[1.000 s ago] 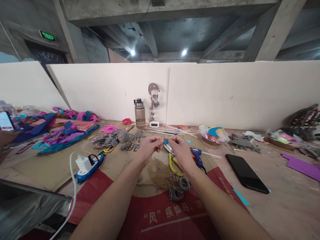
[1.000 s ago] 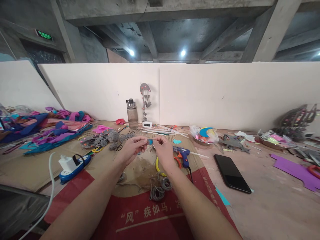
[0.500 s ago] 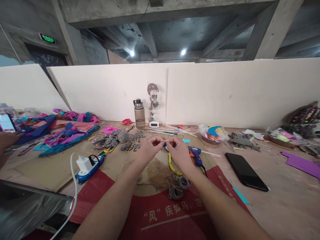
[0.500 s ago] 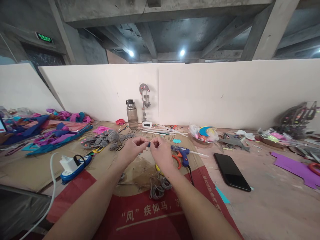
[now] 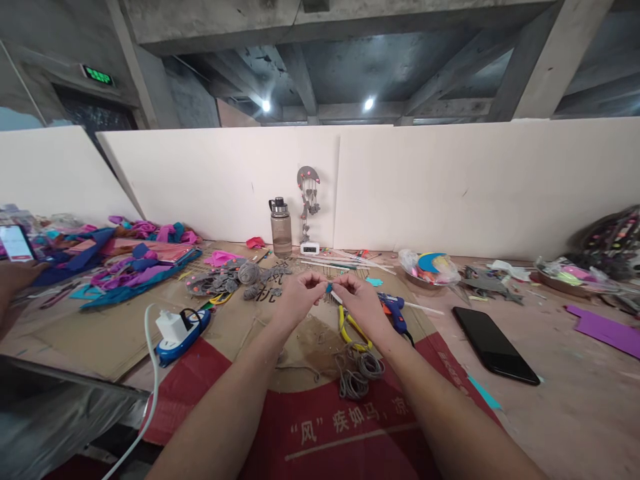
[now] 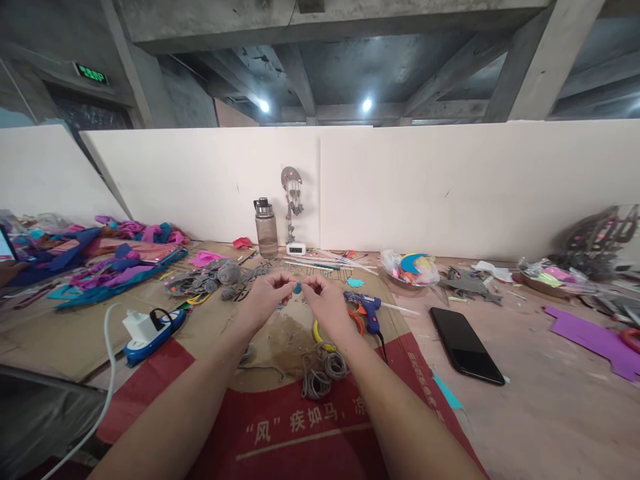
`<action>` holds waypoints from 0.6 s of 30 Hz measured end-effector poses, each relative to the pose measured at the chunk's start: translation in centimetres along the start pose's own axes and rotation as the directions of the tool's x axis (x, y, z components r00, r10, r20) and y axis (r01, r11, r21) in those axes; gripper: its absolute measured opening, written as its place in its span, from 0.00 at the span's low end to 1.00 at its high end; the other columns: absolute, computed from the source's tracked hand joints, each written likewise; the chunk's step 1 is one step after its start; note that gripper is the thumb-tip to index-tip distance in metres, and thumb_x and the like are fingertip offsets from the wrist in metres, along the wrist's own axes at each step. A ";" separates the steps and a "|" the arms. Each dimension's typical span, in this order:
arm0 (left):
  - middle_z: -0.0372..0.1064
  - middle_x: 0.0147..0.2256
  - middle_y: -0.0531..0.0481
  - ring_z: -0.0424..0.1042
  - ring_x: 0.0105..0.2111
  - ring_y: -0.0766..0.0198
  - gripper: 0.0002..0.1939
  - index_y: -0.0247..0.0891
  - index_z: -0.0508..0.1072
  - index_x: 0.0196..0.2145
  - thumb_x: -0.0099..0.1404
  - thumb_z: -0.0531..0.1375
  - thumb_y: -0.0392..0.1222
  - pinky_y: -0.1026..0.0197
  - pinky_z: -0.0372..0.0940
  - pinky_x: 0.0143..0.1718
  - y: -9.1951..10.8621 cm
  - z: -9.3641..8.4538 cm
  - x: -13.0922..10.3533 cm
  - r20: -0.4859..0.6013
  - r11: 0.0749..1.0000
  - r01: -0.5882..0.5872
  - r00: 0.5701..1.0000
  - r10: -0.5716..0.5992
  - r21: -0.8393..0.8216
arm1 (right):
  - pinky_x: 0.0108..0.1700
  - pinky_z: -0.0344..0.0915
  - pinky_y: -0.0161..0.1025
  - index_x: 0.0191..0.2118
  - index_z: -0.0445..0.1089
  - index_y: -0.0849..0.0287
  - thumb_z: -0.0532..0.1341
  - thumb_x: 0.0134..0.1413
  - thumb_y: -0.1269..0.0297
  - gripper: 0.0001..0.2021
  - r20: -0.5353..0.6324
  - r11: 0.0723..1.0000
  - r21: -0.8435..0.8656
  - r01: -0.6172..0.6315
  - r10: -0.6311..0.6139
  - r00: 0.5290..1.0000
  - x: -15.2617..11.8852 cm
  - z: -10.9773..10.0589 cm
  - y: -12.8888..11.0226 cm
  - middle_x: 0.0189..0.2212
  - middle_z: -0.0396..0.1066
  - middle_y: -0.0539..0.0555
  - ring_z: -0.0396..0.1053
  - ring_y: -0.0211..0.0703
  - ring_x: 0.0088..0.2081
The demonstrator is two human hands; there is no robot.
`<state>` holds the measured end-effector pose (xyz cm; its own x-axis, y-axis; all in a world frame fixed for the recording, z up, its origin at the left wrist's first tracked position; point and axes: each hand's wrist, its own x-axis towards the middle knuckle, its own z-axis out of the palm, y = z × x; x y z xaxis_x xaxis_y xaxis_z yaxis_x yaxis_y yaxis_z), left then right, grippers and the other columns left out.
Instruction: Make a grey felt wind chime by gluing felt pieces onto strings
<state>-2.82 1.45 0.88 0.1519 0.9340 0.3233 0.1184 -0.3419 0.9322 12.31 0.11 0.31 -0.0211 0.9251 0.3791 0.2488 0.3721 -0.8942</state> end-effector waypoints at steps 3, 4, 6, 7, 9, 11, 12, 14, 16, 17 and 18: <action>0.64 0.19 0.55 0.60 0.19 0.71 0.09 0.34 0.74 0.28 0.55 0.62 0.45 0.67 0.57 0.22 0.0 -0.3 0.0 0.091 0.999 0.006 0.996 -0.003 -0.037 | 0.32 0.58 0.36 0.29 0.70 0.60 0.57 0.48 0.58 0.10 -0.032 0.997 -0.065 0.031 -0.033 0.999 0.1 -0.3 0.0 0.26 0.69 0.51 0.61 0.39 0.29; 0.65 0.20 0.54 0.61 0.20 0.71 0.10 0.34 0.75 0.28 0.56 0.62 0.46 0.67 0.58 0.23 -0.1 -0.4 0.1 0.134 0.998 0.010 0.991 -0.002 -0.062 | 0.32 0.58 0.36 0.28 0.70 0.60 0.56 0.48 0.59 0.10 -0.038 0.996 -0.086 0.038 -0.041 0.998 0.1 -0.4 0.0 0.25 0.68 0.51 0.61 0.39 0.28; 0.69 0.23 0.51 0.65 0.23 0.69 0.13 0.34 0.76 0.30 0.58 0.61 0.48 0.66 0.61 0.25 -0.3 -0.8 0.2 0.227 0.990 0.035 0.974 -0.004 -0.133 | 0.30 0.57 0.35 0.28 0.69 0.59 0.56 0.48 0.60 0.09 -0.049 0.990 -0.132 0.055 -0.062 0.997 0.1 -0.6 -0.1 0.23 0.67 0.49 0.60 0.38 0.27; 0.70 0.24 0.49 0.66 0.24 0.68 0.14 0.34 0.76 0.31 0.58 0.61 0.49 0.65 0.62 0.27 -0.4 -0.9 0.3 0.257 0.985 0.052 0.966 -0.008 -0.165 | 0.30 0.56 0.35 0.28 0.68 0.59 0.55 0.49 0.61 0.09 -0.053 0.985 -0.157 0.066 -0.075 0.996 0.1 -0.6 -0.1 0.23 0.65 0.49 0.60 0.38 0.26; 0.71 0.25 0.48 0.68 0.25 0.66 0.16 0.33 0.77 0.35 0.58 0.61 0.50 0.64 0.64 0.27 -0.5 -1.0 0.4 0.269 0.981 0.070 0.963 -0.020 -0.181 | 0.28 0.55 0.35 0.27 0.67 0.59 0.55 0.49 0.62 0.07 -0.056 0.973 -0.211 0.093 -0.107 0.993 0.1 -0.7 -0.2 0.21 0.63 0.47 0.59 0.37 0.25; 0.71 0.24 0.49 0.68 0.23 0.67 0.16 0.34 0.77 0.38 0.57 0.63 0.48 0.64 0.64 0.27 -0.6 -0.9 0.4 0.231 0.993 0.039 0.973 -0.013 -0.109 | 0.28 0.54 0.35 0.26 0.66 0.58 0.55 0.50 0.65 0.06 -0.047 0.952 -0.275 0.133 -0.152 0.987 -0.1 -0.6 -0.4 0.21 0.62 0.47 0.58 0.37 0.25; 0.72 0.24 0.50 0.67 0.22 0.67 0.15 0.34 0.77 0.38 0.56 0.64 0.47 0.64 0.64 0.26 -0.5 -0.7 0.3 0.205 0.999 0.006 0.979 0.005 -0.052 | 0.29 0.54 0.35 0.26 0.65 0.58 0.54 0.50 0.66 0.06 -0.040 0.937 -0.312 0.157 -0.178 0.983 -0.2 -0.5 -0.4 0.21 0.62 0.47 0.59 0.37 0.25; 0.72 0.25 0.50 0.67 0.21 0.68 0.12 0.35 0.78 0.36 0.56 0.62 0.44 0.65 0.63 0.25 -0.4 -0.5 0.1 0.173 0.995 -0.071 0.983 0.057 0.075 | 0.30 0.55 0.36 0.26 0.64 0.58 0.54 0.50 0.68 0.05 -0.026 0.900 -0.385 0.206 -0.233 0.972 -0.4 -0.4 -0.4 0.22 0.63 0.49 0.60 0.38 0.26; 0.73 0.24 0.51 0.67 0.22 0.68 0.09 0.36 0.79 0.33 0.58 0.60 0.41 0.66 0.61 0.25 -0.2 -0.2 -0.1 0.149 0.968 -0.153 0.981 0.124 0.201 | 0.32 0.55 0.37 0.26 0.64 0.58 0.54 0.51 0.70 0.05 -0.012 0.863 -0.443 0.244 -0.278 0.961 -0.5 -0.2 -0.4 0.25 0.65 0.51 0.61 0.39 0.28; 0.73 0.24 0.51 0.67 0.22 0.68 0.08 0.37 0.79 0.32 0.58 0.60 0.40 0.66 0.60 0.25 -0.2 -0.2 -0.2 0.135 0.947 -0.190 0.978 0.159 0.258 | 0.32 0.56 0.37 0.27 0.64 0.58 0.54 0.52 0.70 0.05 -0.004 0.849 -0.462 0.258 -0.292 0.956 -0.6 -0.2 -0.3 0.25 0.66 0.51 0.61 0.40 0.29; 0.73 0.23 0.52 0.67 0.22 0.68 0.08 0.38 0.79 0.30 0.58 0.59 0.38 0.66 0.60 0.25 -0.1 -0.1 -0.2 0.117 0.926 -0.221 0.974 0.194 0.305 | 0.33 0.56 0.38 0.27 0.64 0.58 0.54 0.52 0.70 0.05 0.004 0.839 -0.473 0.269 -0.303 0.953 -0.6 -0.1 -0.1 0.26 0.66 0.52 0.62 0.41 0.30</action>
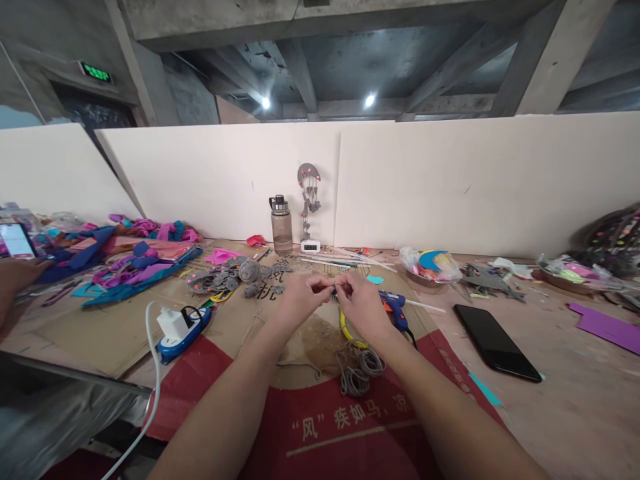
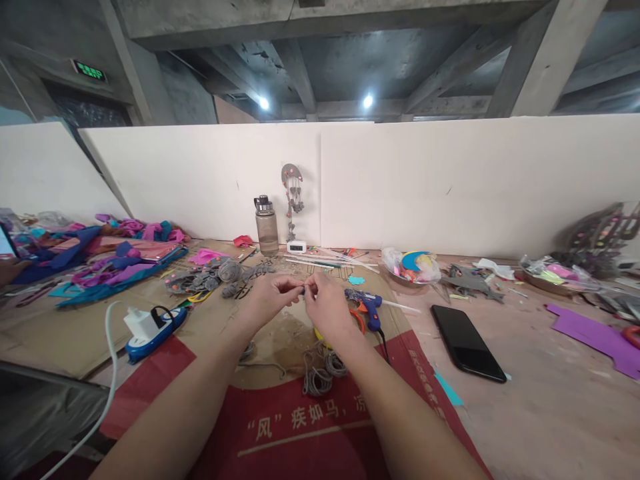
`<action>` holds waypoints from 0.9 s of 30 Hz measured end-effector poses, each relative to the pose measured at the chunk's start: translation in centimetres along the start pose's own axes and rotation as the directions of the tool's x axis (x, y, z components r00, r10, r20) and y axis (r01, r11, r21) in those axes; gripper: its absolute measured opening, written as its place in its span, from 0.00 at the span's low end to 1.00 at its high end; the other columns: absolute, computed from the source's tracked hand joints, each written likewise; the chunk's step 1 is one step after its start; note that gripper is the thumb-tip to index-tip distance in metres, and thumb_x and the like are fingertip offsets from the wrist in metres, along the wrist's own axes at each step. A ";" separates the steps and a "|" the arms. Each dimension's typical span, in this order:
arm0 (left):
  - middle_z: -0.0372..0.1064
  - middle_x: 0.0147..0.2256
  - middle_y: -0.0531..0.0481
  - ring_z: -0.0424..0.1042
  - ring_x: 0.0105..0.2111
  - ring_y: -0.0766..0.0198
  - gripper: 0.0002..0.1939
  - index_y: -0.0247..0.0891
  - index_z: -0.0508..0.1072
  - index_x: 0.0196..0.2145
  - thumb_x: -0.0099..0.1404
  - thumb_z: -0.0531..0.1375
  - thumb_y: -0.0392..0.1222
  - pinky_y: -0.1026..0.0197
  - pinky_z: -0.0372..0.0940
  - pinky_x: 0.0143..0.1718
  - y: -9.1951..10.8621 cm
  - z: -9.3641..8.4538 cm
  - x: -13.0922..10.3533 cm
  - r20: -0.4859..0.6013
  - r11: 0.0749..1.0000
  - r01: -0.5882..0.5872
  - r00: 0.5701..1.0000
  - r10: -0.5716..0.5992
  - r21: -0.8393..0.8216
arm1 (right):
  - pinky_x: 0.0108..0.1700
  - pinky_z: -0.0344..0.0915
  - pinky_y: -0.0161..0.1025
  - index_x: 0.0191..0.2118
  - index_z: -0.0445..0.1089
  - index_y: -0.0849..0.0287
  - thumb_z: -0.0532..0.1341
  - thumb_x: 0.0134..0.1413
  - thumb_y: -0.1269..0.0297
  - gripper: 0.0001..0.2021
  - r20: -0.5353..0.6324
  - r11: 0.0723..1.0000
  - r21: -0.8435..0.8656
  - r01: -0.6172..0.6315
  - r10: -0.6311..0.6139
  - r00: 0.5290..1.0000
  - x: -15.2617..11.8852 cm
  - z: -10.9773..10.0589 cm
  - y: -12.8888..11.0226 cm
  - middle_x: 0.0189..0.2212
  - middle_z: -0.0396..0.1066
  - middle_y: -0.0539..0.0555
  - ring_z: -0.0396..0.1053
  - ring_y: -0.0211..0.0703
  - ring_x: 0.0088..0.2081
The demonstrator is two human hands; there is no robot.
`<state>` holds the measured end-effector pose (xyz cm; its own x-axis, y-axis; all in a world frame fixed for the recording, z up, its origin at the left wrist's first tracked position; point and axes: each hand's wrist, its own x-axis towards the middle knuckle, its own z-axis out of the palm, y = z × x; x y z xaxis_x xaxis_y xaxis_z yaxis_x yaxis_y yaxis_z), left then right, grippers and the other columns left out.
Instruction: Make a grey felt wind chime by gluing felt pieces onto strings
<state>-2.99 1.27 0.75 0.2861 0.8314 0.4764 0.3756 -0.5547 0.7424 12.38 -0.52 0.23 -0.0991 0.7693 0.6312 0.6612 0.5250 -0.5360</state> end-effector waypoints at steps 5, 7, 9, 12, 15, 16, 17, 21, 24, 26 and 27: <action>0.73 0.23 0.52 0.68 0.24 0.67 0.06 0.37 0.77 0.27 0.56 0.59 0.36 0.66 0.60 0.27 -0.1 -0.1 0.0 -0.151 0.998 -0.034 0.988 0.043 0.062 | 0.38 0.61 0.40 0.41 0.65 0.60 0.54 0.54 0.69 0.08 -0.004 1.000 0.031 -0.007 0.007 1.000 -0.2 0.6 0.2 0.32 0.68 0.55 0.66 0.44 0.34; 0.73 0.23 0.52 0.68 0.24 0.67 0.06 0.37 0.77 0.27 0.56 0.59 0.37 0.66 0.61 0.27 -0.2 -0.1 0.1 -0.195 0.999 -0.003 0.981 0.012 0.048 | 0.37 0.61 0.41 0.45 0.63 0.61 0.55 0.54 0.68 0.12 0.006 0.998 0.051 -0.026 0.026 1.000 -0.3 0.7 0.2 0.33 0.68 0.55 0.66 0.45 0.34; 0.73 0.24 0.52 0.68 0.24 0.67 0.06 0.37 0.76 0.27 0.56 0.59 0.38 0.65 0.61 0.27 -0.4 -0.1 0.2 -0.232 0.999 0.031 0.972 -0.020 0.042 | 0.37 0.62 0.40 0.45 0.63 0.60 0.55 0.54 0.68 0.12 0.018 0.997 0.069 -0.037 0.036 0.999 -0.3 0.6 0.0 0.33 0.69 0.55 0.66 0.44 0.34; 0.72 0.23 0.52 0.68 0.23 0.67 0.06 0.37 0.75 0.26 0.56 0.58 0.38 0.65 0.61 0.26 -0.8 -0.3 0.5 -0.293 0.996 0.069 0.955 -0.050 0.054 | 0.38 0.61 0.40 0.42 0.66 0.60 0.55 0.55 0.67 0.09 0.044 0.995 0.092 -0.047 0.043 0.998 -0.4 0.4 -0.3 0.33 0.70 0.54 0.66 0.43 0.34; 0.71 0.23 0.52 0.66 0.22 0.68 0.06 0.37 0.76 0.27 0.55 0.58 0.39 0.66 0.60 0.25 -1.6 -0.7 0.9 -0.367 0.994 0.102 0.926 -0.083 0.033 | 0.38 0.60 0.39 0.37 0.70 0.59 0.55 0.56 0.67 0.07 0.110 0.988 0.141 -0.063 0.048 0.993 -0.4 0.2 -0.8 0.31 0.71 0.52 0.66 0.41 0.33; 0.71 0.23 0.52 0.66 0.21 0.69 0.06 0.37 0.76 0.27 0.55 0.59 0.39 0.66 0.60 0.24 -2.0 -0.9 1.1 -0.390 0.993 0.116 0.915 -0.104 0.006 | 0.38 0.60 0.38 0.35 0.70 0.59 0.55 0.56 0.66 0.07 0.138 0.984 0.165 -0.071 0.048 0.989 -0.4 0.1 -1.0 0.30 0.71 0.51 0.66 0.41 0.32; 0.70 0.22 0.53 0.65 0.20 0.69 0.07 0.37 0.76 0.28 0.55 0.59 0.41 0.66 0.59 0.22 -2.5 -1.1 1.3 -0.412 0.990 0.137 0.901 -0.136 -0.028 | 0.38 0.60 0.38 0.34 0.71 0.58 0.55 0.56 0.66 0.08 0.162 0.978 0.192 -0.081 0.050 0.985 -0.5 0.0 -1.3 0.30 0.71 0.51 0.66 0.40 0.33; 0.67 0.21 0.54 0.62 0.17 0.71 0.10 0.36 0.75 0.30 0.54 0.61 0.46 0.67 0.57 0.19 -4.7 -2.2 2.1 -0.476 0.939 0.130 0.834 -0.277 -0.318 | 0.37 0.59 0.37 0.34 0.72 0.58 0.55 0.56 0.61 0.10 0.224 0.934 0.323 -0.153 0.081 0.971 -0.7 -1.1 -2.5 0.30 0.71 0.50 0.65 0.39 0.32; 0.66 0.21 0.54 0.65 0.21 0.70 0.12 0.35 0.74 0.28 0.49 0.64 0.46 0.68 0.58 0.20 -5.8 -3.2 2.6 -0.521 0.838 0.046 0.764 -0.380 -0.544 | 0.28 0.54 0.33 0.37 0.72 0.59 0.56 0.55 0.56 0.13 0.296 0.842 0.455 -0.289 0.163 0.941 -0.9 -2.9 -3.9 0.25 0.64 0.48 0.57 0.34 0.25; 0.66 0.21 0.55 0.66 0.21 0.70 0.12 0.35 0.72 0.26 0.45 0.66 0.44 0.68 0.58 0.20 -6.2 -4.0 2.8 -0.530 0.748 0.000 0.706 -0.470 -0.664 | 0.24 0.50 0.32 0.38 0.71 0.60 0.58 0.54 0.53 0.15 0.332 0.771 0.528 -0.356 0.198 0.922 -1.2 -4.5 -4.9 0.23 0.59 0.46 0.52 0.32 0.21; 0.66 0.21 0.56 0.66 0.21 0.71 0.12 0.35 0.72 0.25 0.43 0.66 0.43 0.68 0.59 0.21 -6.3 -4.4 2.9 -0.530 0.711 -0.019 0.681 -0.506 -0.703 | 0.23 0.48 0.32 0.39 0.71 0.60 0.58 0.54 0.52 0.16 0.337 0.747 0.555 -0.366 0.200 0.920 -1.4 -5.3 -5.3 0.22 0.57 0.45 0.50 0.32 0.21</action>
<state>-8.40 7.31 -0.50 -0.4621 0.8644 0.1982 -0.3586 -0.3865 0.8497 12.99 -6.29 5.21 -0.2091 0.9356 0.2846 0.1177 0.3130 -0.9424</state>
